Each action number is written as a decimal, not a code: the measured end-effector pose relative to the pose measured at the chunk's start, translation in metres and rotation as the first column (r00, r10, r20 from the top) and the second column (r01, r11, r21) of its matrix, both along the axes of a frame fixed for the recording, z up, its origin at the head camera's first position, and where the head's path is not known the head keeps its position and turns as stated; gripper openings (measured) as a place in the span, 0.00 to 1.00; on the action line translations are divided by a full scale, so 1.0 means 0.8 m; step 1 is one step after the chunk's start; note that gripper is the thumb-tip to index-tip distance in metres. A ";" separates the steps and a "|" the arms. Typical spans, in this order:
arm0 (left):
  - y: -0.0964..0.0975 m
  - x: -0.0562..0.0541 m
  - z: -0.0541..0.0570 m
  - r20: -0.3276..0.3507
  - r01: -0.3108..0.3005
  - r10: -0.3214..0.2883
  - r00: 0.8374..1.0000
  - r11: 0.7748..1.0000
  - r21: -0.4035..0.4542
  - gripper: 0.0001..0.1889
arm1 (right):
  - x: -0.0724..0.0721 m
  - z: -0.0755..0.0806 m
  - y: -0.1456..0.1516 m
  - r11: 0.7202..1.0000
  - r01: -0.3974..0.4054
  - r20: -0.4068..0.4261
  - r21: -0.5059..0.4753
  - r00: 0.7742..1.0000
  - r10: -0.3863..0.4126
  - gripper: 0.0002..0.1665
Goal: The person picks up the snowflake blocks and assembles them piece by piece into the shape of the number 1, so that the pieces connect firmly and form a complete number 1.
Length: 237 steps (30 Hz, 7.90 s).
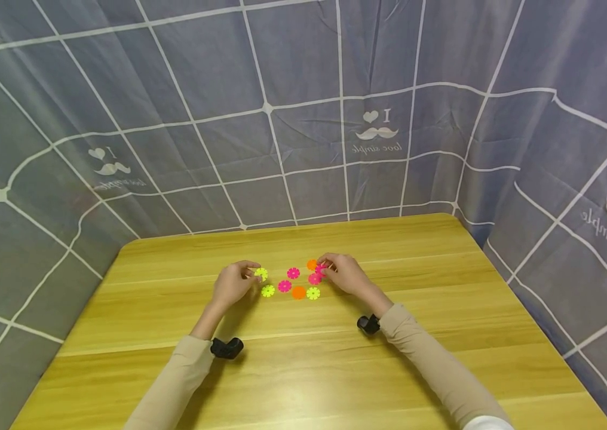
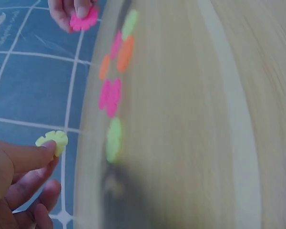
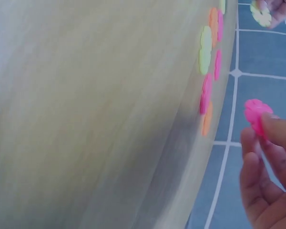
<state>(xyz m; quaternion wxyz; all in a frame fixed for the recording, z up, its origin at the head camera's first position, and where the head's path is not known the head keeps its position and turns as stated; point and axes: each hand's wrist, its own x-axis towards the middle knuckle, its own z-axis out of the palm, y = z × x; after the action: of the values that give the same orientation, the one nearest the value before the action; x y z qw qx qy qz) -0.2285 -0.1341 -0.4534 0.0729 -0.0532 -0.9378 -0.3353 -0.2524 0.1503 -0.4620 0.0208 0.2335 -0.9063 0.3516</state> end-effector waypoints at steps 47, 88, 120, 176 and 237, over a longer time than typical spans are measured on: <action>0.056 0.003 0.003 0.199 0.070 -0.194 0.961 0.861 0.504 0.16 | 0.007 0.003 -0.060 0.919 -0.017 -0.065 -0.393 0.998 -0.009 0.09; 0.052 0.011 0.008 0.245 0.043 -0.252 0.936 0.775 0.631 0.14 | 0.018 0.001 -0.060 0.892 -0.085 0.008 -0.445 0.995 0.098 0.06; 0.060 0.015 -0.001 0.243 -0.002 -0.231 0.942 0.722 0.692 0.15 | 0.020 -0.005 -0.065 0.914 -0.056 0.010 -0.401 0.998 0.066 0.05; 0.026 0.021 -0.009 0.199 0.065 -0.239 0.950 0.780 0.622 0.14 | 0.010 0.006 -0.095 0.938 -0.085 0.028 -0.335 0.995 0.100 0.08; -0.024 0.041 0.021 0.269 -0.145 -0.037 0.963 0.768 0.624 0.13 | -0.022 -0.009 -0.156 0.993 -0.025 0.257 0.119 0.967 -0.007 0.08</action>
<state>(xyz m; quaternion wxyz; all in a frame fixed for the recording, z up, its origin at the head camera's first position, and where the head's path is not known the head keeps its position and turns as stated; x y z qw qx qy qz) -0.1956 -0.1537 -0.4363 -0.0299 0.0472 -0.7700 -0.6356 -0.2704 0.0255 -0.4689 -0.1124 0.1911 -0.9200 0.3232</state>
